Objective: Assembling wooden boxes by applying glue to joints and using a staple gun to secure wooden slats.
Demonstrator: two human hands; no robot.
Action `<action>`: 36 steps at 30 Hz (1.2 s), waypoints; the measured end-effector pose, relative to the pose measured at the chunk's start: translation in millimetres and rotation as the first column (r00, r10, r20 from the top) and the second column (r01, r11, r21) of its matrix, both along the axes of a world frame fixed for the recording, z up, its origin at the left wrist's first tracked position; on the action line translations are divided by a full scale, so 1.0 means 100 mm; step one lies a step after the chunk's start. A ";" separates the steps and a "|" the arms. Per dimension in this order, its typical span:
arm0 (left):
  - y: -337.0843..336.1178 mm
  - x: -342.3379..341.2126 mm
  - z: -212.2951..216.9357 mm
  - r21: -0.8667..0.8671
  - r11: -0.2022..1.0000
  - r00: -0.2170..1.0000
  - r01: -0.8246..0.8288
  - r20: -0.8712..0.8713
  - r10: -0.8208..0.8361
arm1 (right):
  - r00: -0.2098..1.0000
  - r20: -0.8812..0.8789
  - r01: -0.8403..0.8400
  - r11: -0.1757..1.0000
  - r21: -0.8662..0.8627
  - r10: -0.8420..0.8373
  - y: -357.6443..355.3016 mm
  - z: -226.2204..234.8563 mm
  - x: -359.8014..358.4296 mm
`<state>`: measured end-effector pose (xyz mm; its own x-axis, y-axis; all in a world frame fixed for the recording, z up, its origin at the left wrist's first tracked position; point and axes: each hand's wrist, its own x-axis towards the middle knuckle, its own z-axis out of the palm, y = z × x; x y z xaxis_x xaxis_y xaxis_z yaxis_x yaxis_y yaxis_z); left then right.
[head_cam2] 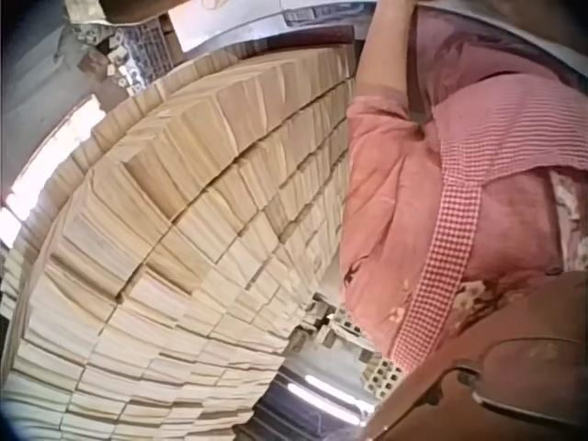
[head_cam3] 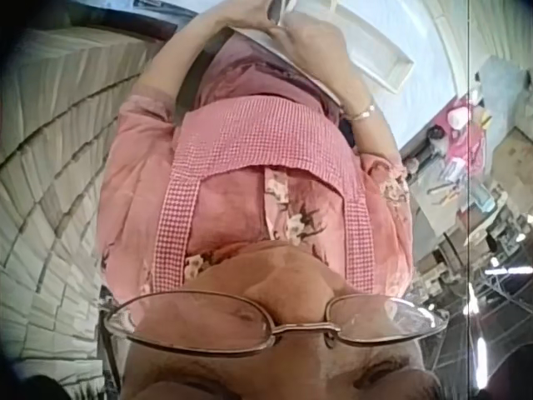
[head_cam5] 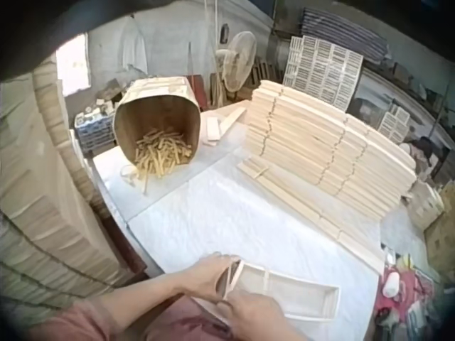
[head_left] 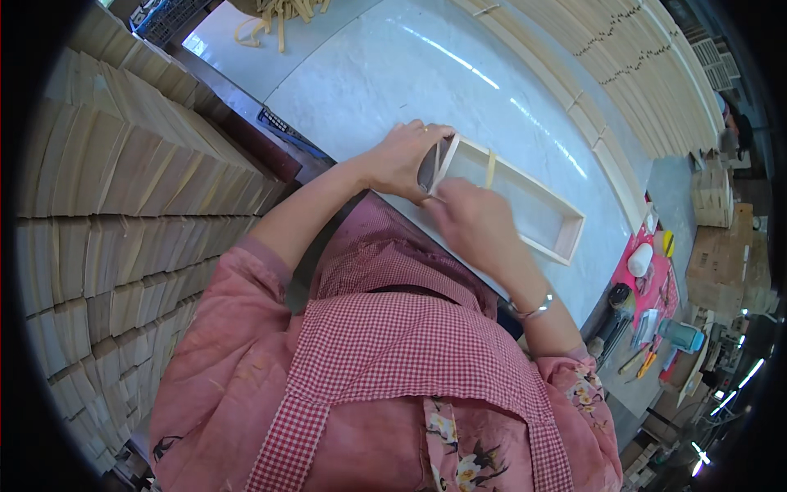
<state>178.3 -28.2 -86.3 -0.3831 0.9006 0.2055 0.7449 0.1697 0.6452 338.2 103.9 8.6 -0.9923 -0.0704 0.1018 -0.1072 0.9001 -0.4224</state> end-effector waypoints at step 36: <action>-0.02 0.06 0.12 -0.080 0.996 0.995 -0.031 0.096 0.039 | 0.764 0.205 0.632 0.647 -0.426 -0.611 1.97 -0.63 1.38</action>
<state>184.7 -30.6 -74.0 -0.4293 0.8981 0.0952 0.6722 0.2474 0.6978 475.9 301.1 -54.4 -0.7901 0.6072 -0.0840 0.4330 0.4558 -0.7777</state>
